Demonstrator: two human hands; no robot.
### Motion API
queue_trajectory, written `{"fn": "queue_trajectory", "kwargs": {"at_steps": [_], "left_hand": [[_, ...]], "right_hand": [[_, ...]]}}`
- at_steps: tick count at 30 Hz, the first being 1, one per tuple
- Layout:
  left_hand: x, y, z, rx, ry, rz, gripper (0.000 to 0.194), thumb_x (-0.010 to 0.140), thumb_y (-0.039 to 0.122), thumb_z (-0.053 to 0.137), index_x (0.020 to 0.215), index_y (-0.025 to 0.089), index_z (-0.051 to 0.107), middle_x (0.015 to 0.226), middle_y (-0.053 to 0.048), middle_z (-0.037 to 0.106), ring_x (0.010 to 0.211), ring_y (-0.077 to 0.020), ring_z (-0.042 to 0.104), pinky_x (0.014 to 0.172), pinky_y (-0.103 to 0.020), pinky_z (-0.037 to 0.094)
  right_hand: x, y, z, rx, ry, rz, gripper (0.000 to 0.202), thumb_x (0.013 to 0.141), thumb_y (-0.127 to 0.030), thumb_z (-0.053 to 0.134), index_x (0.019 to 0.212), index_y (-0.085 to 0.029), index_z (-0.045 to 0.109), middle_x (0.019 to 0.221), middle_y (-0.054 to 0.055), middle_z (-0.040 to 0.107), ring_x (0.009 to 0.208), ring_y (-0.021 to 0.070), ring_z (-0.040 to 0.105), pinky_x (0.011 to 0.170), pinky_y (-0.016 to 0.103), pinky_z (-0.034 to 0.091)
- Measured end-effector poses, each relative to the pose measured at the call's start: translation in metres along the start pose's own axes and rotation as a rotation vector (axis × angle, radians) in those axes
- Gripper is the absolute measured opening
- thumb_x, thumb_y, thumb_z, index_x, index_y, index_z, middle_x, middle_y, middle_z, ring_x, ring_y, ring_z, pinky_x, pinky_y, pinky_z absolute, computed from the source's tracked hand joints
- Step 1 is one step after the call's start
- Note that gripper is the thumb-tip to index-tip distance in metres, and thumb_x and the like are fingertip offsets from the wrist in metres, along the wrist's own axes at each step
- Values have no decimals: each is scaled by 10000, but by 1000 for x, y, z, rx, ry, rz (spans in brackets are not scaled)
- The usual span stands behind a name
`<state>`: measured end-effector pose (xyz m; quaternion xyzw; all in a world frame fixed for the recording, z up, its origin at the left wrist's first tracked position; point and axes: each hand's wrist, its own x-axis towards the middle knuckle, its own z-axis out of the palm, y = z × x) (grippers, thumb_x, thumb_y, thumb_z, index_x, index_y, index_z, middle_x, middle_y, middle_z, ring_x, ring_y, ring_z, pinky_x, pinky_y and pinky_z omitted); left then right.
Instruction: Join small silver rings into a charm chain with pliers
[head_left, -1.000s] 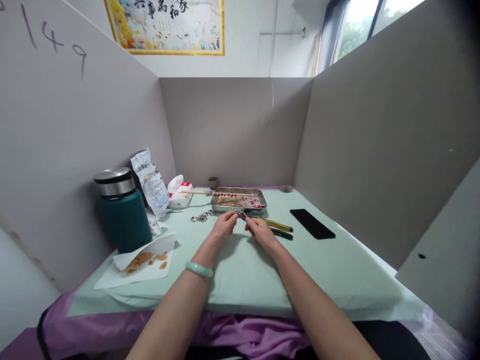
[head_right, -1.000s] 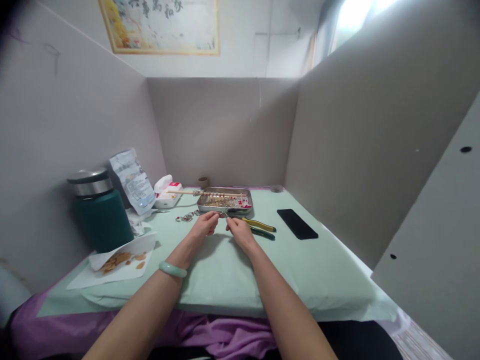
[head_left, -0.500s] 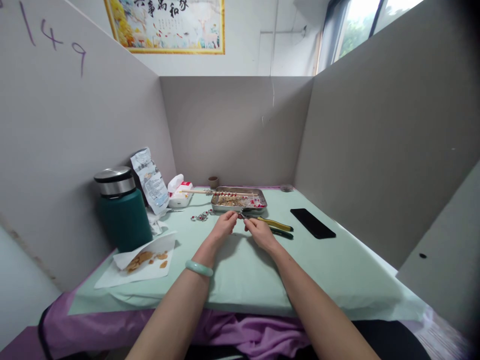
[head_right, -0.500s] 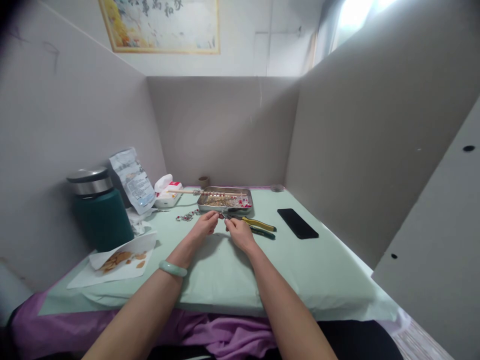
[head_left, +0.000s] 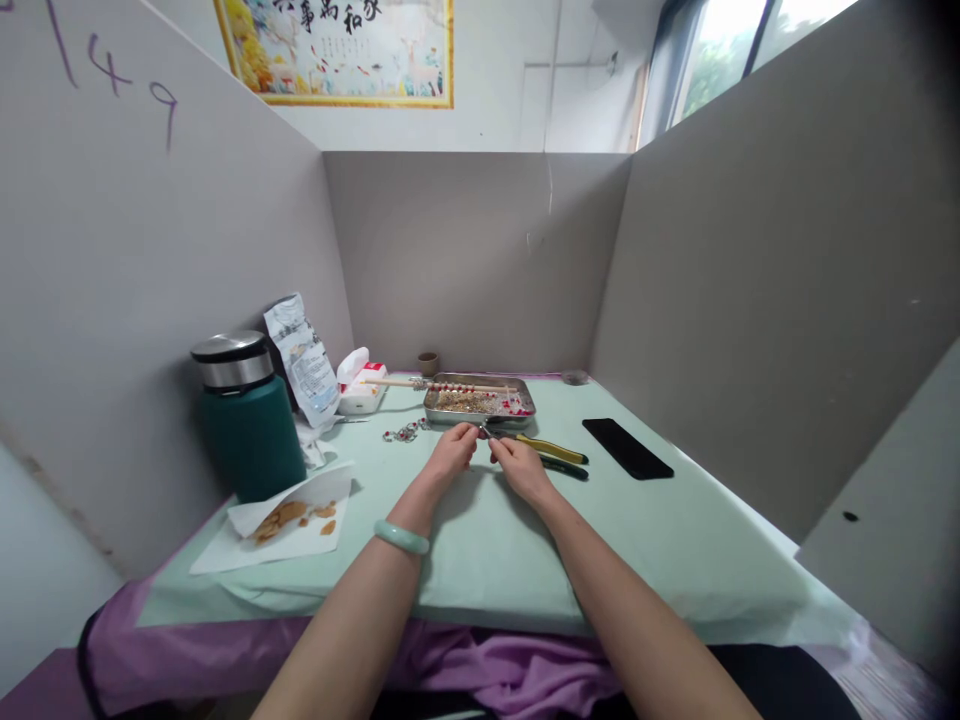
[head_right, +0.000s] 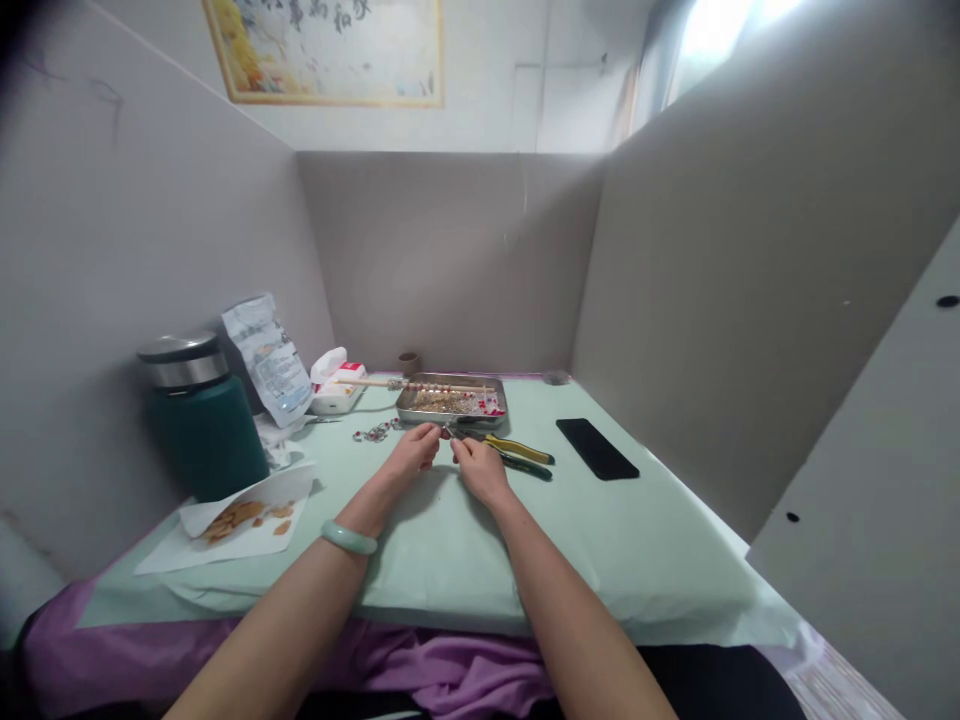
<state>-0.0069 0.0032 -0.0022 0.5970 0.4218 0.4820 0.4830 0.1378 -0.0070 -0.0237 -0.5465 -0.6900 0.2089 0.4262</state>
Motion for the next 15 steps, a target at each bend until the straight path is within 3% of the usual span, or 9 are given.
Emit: {"fn": "queue_trajectory", "kwargs": {"at_steps": [7, 15], "left_hand": [[2, -3, -4, -17, -50, 18, 269, 779, 431, 479, 750, 167, 514, 491, 85, 279, 412, -58, 239, 410, -188, 218], [8, -9, -3, 176, -2, 84, 255, 787, 406, 458, 700, 170, 501, 492, 57, 359, 426, -80, 330, 417, -210, 273]], "right_hand": [[-1, 0, 1, 1, -42, -29, 391, 853, -435, 377, 669, -179, 608, 651, 11, 614, 628, 139, 526, 574, 234, 307], [-2, -5, -1, -32, -42, -59, 398, 860, -419, 373, 614, -178, 574, 633, 17, 601, 647, 146, 527, 603, 241, 312]]}}
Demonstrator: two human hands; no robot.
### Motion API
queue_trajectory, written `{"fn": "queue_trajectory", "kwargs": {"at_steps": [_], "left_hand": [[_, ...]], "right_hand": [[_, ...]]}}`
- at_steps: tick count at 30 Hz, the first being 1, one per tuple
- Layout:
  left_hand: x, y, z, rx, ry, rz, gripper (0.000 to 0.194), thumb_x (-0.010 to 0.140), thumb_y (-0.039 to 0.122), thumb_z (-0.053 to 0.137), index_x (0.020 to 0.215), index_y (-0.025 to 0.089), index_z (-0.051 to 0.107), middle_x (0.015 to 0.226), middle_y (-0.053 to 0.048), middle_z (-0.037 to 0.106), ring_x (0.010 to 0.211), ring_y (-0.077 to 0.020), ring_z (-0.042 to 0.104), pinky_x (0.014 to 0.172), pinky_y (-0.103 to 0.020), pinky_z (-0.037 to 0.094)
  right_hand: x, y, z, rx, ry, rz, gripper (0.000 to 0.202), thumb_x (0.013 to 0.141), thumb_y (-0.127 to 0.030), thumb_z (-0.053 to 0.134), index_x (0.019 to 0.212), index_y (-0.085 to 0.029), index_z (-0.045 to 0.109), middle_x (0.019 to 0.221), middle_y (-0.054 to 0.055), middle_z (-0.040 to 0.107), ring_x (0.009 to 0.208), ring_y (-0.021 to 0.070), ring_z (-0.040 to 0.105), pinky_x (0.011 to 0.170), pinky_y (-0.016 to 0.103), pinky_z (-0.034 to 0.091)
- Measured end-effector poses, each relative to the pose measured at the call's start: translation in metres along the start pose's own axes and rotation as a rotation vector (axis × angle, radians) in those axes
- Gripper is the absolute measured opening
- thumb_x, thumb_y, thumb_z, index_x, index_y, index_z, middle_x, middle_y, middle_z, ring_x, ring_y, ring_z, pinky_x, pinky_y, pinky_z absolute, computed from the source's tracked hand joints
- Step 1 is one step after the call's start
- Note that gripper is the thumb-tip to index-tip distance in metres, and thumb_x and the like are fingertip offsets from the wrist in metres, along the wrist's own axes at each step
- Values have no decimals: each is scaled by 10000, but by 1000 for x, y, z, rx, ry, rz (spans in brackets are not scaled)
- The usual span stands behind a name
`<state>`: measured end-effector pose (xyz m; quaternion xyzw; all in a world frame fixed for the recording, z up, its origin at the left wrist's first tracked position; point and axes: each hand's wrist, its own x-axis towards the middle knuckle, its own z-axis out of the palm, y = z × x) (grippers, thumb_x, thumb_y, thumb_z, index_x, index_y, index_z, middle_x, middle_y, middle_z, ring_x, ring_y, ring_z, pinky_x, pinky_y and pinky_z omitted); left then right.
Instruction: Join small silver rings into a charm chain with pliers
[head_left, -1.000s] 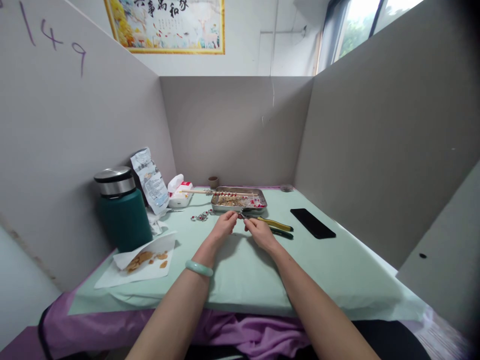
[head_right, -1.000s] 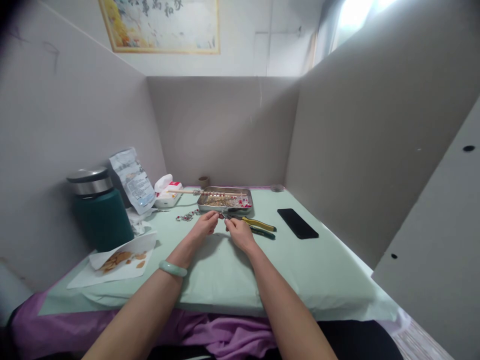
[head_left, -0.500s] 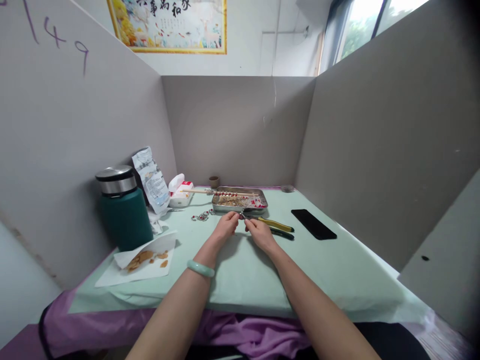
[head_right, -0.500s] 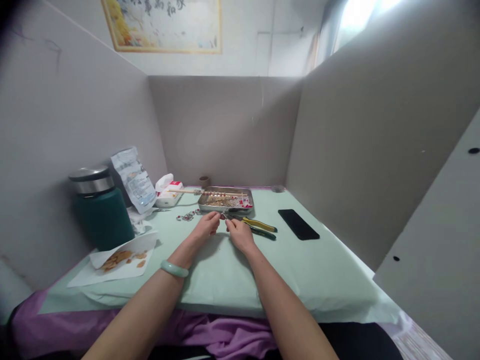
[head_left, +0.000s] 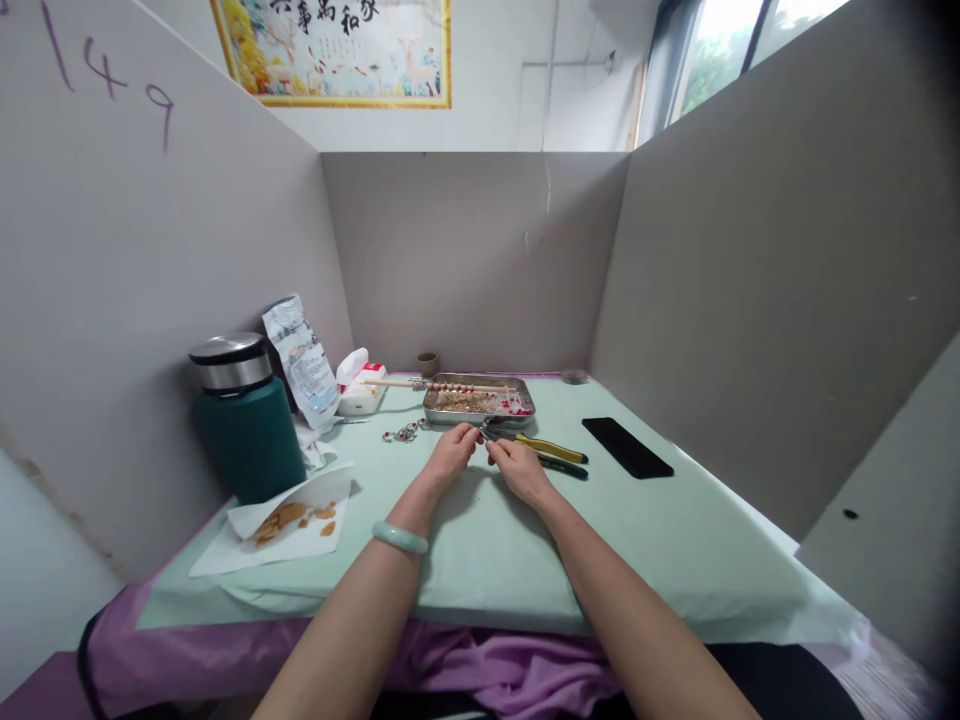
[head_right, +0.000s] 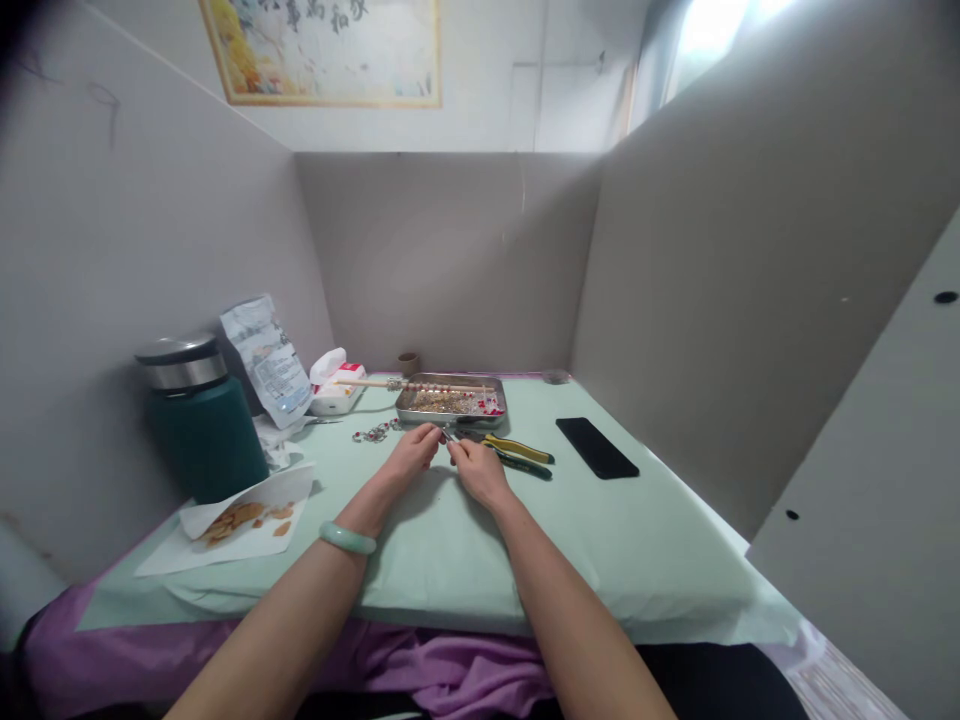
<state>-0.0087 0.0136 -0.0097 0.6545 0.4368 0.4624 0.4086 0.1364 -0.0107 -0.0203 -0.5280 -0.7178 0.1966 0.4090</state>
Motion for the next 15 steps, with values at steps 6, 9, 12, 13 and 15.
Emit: {"fn": "queue_trajectory", "kwargs": {"at_steps": [6, 9, 12, 13, 15], "left_hand": [[-1, 2, 0, -25, -26, 22, 243, 795, 391, 422, 688, 179, 473, 468, 73, 335, 385, -70, 289, 401, -212, 253], [-1, 0, 1, 25, -9, 8, 236, 796, 369, 404, 680, 177, 480, 469, 70, 355, 383, -68, 305, 404, -208, 244], [1, -2, 1, 133, 49, 34, 233, 786, 336, 412, 642, 169, 488, 479, 56, 395, 407, -69, 344, 420, -205, 252], [1, -2, 1, 141, 53, 41, 233, 786, 333, 413, 638, 168, 487, 477, 56, 397, 406, -69, 345, 420, -205, 253], [1, -2, 1, 87, 24, 31, 233, 794, 341, 407, 653, 172, 481, 463, 65, 374, 388, -67, 324, 409, -207, 247]], "right_hand": [[0, 1, 0, 215, -119, 63, 449, 857, -492, 345, 647, -164, 569, 533, -14, 496, 513, 113, 421, 518, 227, 293], [0, 2, 1, 153, -84, 50, 431, 852, -474, 364, 617, -166, 554, 547, -6, 507, 542, 117, 435, 540, 230, 293], [0, 1, 2, 21, 0, 29, 404, 840, -439, 394, 578, -168, 540, 592, 17, 552, 610, 132, 478, 583, 238, 299], [0, 0, 3, 26, -1, 37, 406, 840, -440, 390, 578, -168, 540, 593, 17, 553, 608, 132, 477, 581, 238, 299], [0, 0, 3, 116, -53, 66, 423, 844, -462, 368, 599, -167, 547, 571, 5, 531, 567, 122, 450, 558, 233, 298]]}}
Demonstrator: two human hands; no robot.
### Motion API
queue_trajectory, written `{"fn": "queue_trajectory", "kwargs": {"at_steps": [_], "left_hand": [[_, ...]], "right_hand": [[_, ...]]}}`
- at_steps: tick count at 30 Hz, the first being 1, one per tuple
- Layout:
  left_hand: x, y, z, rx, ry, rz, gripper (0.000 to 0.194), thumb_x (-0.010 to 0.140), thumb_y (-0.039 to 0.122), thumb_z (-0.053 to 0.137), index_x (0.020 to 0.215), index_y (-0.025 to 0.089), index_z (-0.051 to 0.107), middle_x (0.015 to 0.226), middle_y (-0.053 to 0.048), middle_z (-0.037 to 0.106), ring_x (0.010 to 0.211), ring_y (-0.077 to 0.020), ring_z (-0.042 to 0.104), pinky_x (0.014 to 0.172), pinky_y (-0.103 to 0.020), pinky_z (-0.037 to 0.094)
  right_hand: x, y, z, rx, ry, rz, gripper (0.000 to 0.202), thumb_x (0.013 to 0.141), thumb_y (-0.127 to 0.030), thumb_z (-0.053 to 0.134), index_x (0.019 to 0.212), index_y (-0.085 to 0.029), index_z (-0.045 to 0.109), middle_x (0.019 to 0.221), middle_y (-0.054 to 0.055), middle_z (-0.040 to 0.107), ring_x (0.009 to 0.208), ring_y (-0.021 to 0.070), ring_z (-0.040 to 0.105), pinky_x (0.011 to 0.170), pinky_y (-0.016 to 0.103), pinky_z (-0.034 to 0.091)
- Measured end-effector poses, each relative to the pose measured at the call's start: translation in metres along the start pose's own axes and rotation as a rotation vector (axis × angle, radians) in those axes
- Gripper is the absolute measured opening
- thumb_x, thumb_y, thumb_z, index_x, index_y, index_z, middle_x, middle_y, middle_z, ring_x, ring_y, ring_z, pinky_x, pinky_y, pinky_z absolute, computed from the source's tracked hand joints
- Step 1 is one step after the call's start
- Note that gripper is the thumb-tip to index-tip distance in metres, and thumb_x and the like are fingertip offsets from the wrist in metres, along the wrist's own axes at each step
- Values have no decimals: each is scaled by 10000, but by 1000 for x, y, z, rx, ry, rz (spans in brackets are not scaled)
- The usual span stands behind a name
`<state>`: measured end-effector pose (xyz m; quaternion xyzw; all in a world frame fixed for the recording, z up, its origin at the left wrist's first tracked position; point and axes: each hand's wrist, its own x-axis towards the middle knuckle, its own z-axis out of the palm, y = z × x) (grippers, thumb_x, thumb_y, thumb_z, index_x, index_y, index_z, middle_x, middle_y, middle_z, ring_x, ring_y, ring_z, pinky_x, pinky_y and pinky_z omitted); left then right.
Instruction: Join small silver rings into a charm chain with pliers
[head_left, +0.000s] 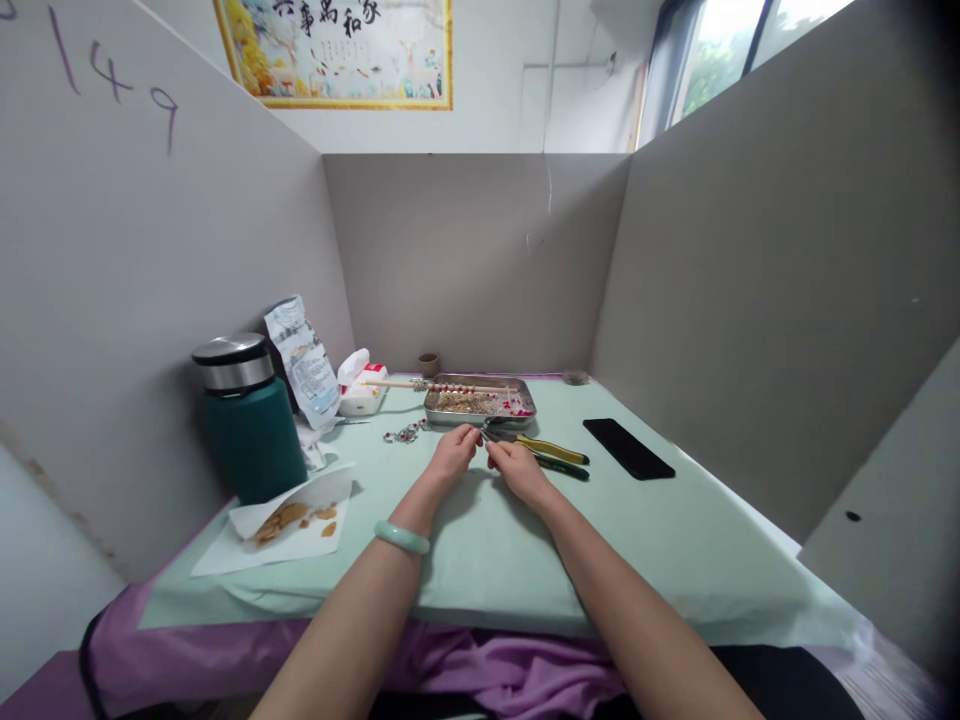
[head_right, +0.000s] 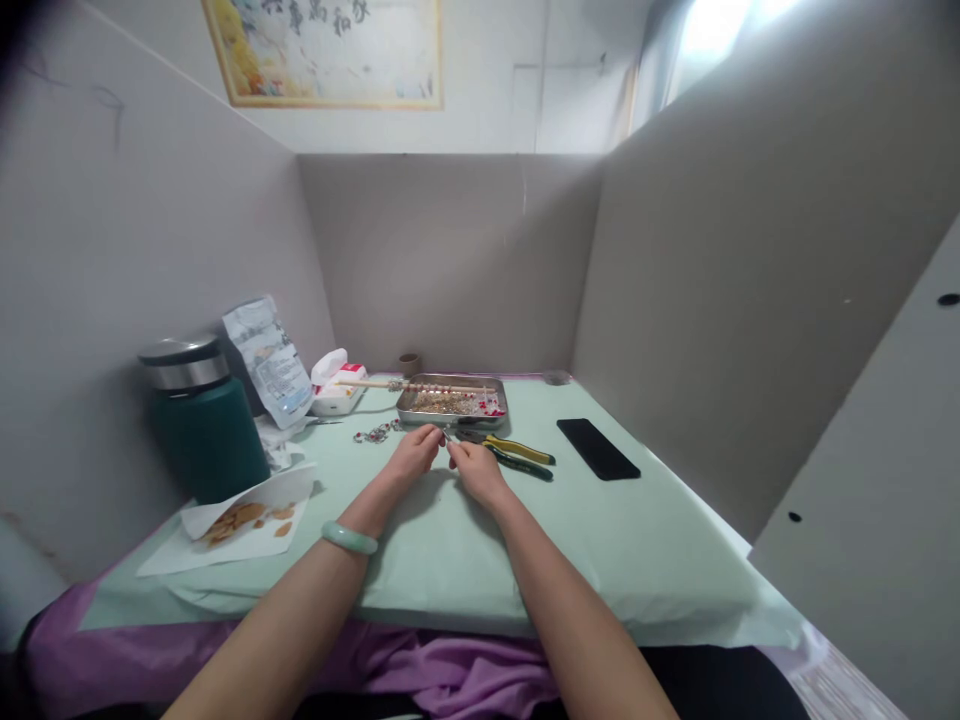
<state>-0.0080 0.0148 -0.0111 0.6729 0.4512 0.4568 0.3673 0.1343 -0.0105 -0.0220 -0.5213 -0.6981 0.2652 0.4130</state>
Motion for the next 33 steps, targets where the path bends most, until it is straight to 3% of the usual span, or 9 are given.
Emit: {"fn": "queue_trajectory", "kwargs": {"at_steps": [3, 13, 17, 22, 29, 33], "left_hand": [[-2, 4, 0, -130, -55, -40, 228, 802, 360, 409, 680, 176, 467, 446, 81, 323, 362, -63, 272, 386, -206, 228], [-8, 8, -3, -296, -118, -135, 469, 775, 596, 428, 825, 143, 540, 485, 75, 349, 376, -50, 248, 392, -203, 231], [-9, 11, -5, -234, -110, -102, 401, 765, 533, 488, 805, 138, 544, 474, 76, 347, 390, -53, 280, 398, -199, 225], [-10, 13, -7, -356, -181, -72, 310, 760, 457, 525, 784, 148, 518, 456, 96, 292, 375, -43, 215, 381, -195, 184], [-6, 5, -5, -387, -84, -95, 364, 741, 511, 536, 777, 149, 522, 455, 89, 332, 358, -41, 243, 370, -193, 180], [-5, 5, -4, -386, -97, -94, 352, 745, 509, 528, 762, 158, 507, 450, 91, 331, 357, -43, 239, 370, -191, 182]], "right_hand": [[0, 0, -1, 122, -58, 24, 441, 842, -497, 355, 629, -165, 551, 536, -19, 482, 515, 106, 399, 523, 224, 293], [1, 0, -6, 89, 18, 59, 420, 819, -490, 380, 611, -164, 544, 543, -16, 474, 533, 112, 413, 509, 219, 294], [0, 0, -8, 95, 20, 65, 418, 810, -497, 398, 604, -164, 545, 528, -22, 455, 518, 107, 395, 511, 221, 289], [-2, -1, -8, 222, -71, 87, 413, 828, -512, 370, 660, -174, 537, 502, -49, 387, 462, 91, 317, 480, 217, 257], [1, 0, -6, -46, 26, -26, 382, 848, -432, 379, 647, -172, 572, 616, 2, 553, 605, 130, 479, 572, 231, 309], [-1, 0, -5, -139, 44, -66, 370, 866, -404, 366, 662, -182, 580, 670, 16, 598, 663, 143, 520, 608, 235, 313]]}}
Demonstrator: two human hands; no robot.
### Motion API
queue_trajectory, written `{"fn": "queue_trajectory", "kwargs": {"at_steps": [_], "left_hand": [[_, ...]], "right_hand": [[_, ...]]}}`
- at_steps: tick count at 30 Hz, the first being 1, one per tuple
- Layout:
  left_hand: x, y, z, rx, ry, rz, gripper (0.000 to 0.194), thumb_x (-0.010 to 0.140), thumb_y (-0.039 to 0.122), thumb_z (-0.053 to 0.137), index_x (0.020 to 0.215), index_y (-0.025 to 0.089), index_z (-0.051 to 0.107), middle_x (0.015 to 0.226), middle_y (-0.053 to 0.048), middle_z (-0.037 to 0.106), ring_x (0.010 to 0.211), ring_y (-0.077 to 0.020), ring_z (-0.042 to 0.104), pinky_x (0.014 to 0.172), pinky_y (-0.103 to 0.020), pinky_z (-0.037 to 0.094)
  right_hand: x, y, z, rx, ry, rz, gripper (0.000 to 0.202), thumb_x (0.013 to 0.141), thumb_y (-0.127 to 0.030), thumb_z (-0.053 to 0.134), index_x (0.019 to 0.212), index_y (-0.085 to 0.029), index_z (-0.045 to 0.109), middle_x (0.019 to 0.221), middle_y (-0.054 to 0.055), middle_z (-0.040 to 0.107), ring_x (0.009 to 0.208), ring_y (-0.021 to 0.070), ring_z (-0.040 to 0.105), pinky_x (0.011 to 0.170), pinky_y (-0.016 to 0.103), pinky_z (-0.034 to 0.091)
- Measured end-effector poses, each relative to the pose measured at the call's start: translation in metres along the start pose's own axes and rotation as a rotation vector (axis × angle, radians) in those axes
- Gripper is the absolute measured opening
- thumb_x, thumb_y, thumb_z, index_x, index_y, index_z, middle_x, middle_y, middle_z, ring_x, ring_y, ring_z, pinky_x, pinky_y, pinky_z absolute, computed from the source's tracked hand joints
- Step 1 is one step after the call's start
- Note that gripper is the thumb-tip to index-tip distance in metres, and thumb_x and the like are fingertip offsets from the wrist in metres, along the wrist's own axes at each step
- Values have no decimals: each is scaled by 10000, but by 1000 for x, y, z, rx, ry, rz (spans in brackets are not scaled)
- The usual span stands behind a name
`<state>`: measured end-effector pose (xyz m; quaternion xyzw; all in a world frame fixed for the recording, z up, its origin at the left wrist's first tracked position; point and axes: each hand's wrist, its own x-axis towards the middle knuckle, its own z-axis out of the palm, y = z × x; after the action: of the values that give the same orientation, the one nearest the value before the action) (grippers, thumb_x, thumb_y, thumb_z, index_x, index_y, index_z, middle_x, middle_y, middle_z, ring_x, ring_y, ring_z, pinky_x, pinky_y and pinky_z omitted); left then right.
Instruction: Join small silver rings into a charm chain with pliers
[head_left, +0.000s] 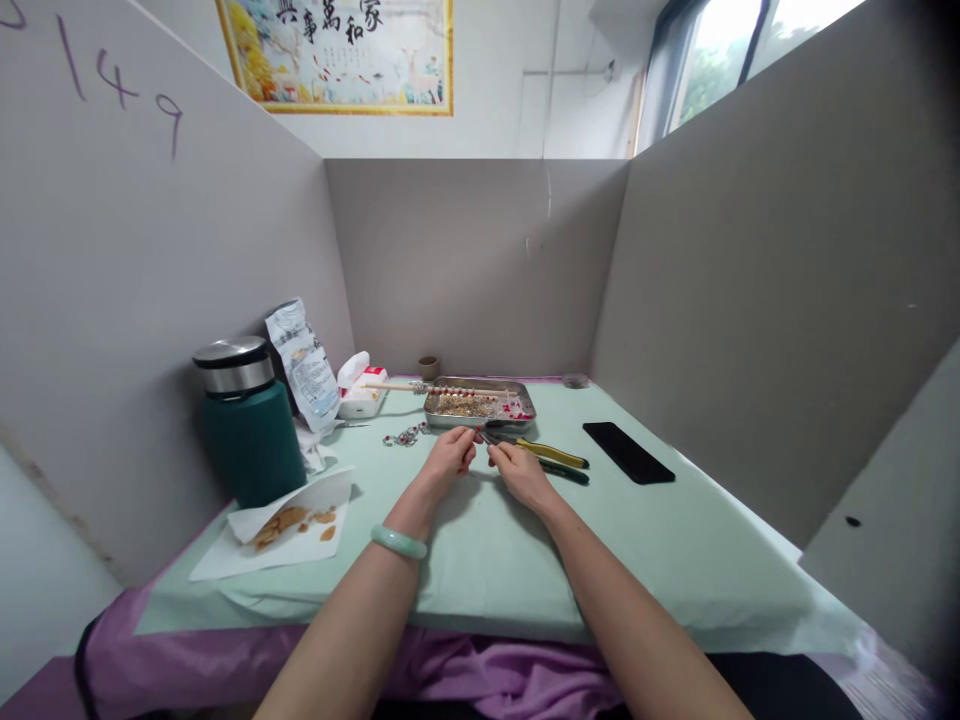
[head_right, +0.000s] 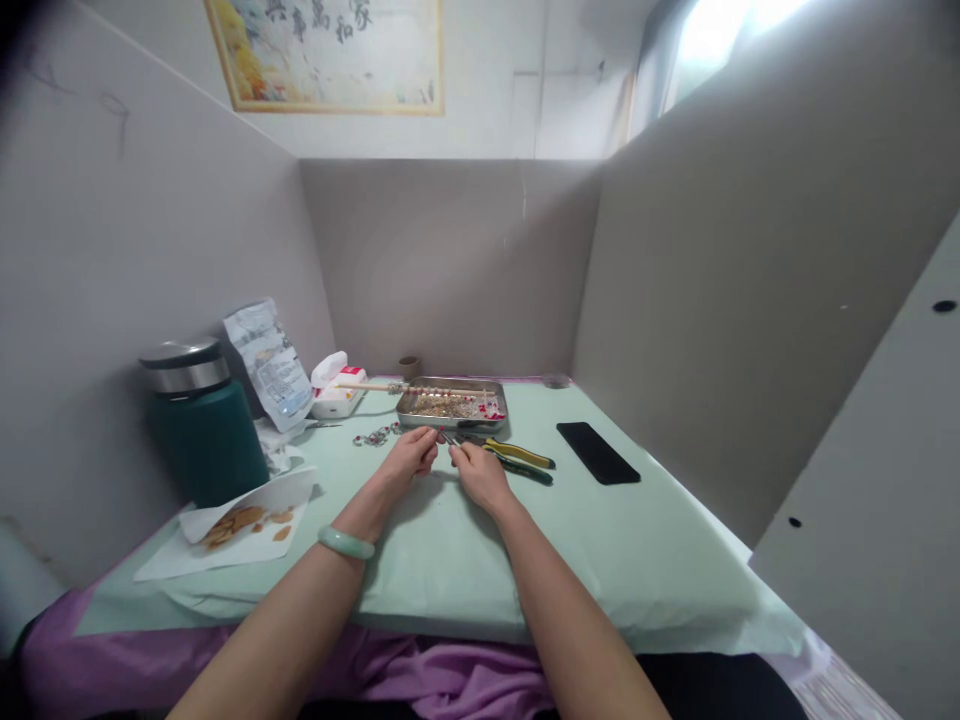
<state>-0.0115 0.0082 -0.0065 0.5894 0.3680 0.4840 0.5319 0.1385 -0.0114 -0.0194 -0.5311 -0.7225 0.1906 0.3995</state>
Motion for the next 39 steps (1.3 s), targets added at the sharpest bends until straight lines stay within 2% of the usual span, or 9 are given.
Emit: {"fn": "queue_trajectory", "kwargs": {"at_steps": [14, 16, 20, 22, 28, 32, 39], "left_hand": [[0, -1, 4, 375, 89, -2, 305, 778, 435, 455, 702, 152, 541, 447, 59, 414, 378, -63, 320, 409, -208, 227], [-1, 0, 3, 362, 72, 10, 301, 781, 422, 450, 677, 153, 535, 437, 60, 402, 376, -62, 316, 409, -207, 228], [-4, 4, 2, 184, -28, 13, 294, 780, 440, 458, 698, 162, 506, 416, 89, 325, 347, -51, 243, 381, -200, 189], [-5, 5, 2, 128, -56, 1, 304, 773, 456, 479, 711, 159, 505, 415, 95, 308, 344, -47, 220, 375, -198, 171], [-5, 5, 3, 114, -62, -50, 399, 773, 513, 485, 818, 124, 561, 436, 80, 352, 350, -49, 240, 376, -204, 193], [-5, 5, 2, 107, -28, -57, 344, 774, 479, 497, 768, 137, 541, 436, 77, 357, 347, -47, 246, 373, -198, 197], [0, -1, 0, 83, 23, -42, 311, 796, 449, 463, 733, 148, 514, 416, 75, 358, 328, -48, 251, 360, -191, 186]], "right_hand": [[2, 5, 2, -60, 27, 28, 405, 868, -430, 373, 606, -181, 557, 623, 30, 588, 639, 152, 516, 585, 247, 287], [2, 5, 1, -1, 12, 44, 409, 859, -439, 382, 598, -175, 555, 605, 23, 568, 620, 144, 499, 576, 243, 288], [1, 5, 0, 238, -87, 89, 438, 848, -499, 365, 641, -167, 563, 542, -18, 488, 523, 109, 413, 528, 226, 282], [1, 4, 0, 266, -92, 104, 437, 839, -507, 375, 640, -164, 559, 524, -29, 459, 507, 101, 384, 520, 224, 272], [3, 2, -2, 151, -12, 112, 410, 834, -458, 387, 607, -162, 556, 553, -7, 504, 564, 121, 439, 546, 228, 280], [3, 2, -2, 97, -12, 108, 413, 846, -455, 380, 622, -166, 574, 594, 4, 553, 598, 131, 478, 568, 231, 291], [2, 3, 1, -41, -22, 10, 364, 871, -407, 376, 703, -178, 604, 720, 31, 628, 690, 148, 536, 608, 236, 300]]}}
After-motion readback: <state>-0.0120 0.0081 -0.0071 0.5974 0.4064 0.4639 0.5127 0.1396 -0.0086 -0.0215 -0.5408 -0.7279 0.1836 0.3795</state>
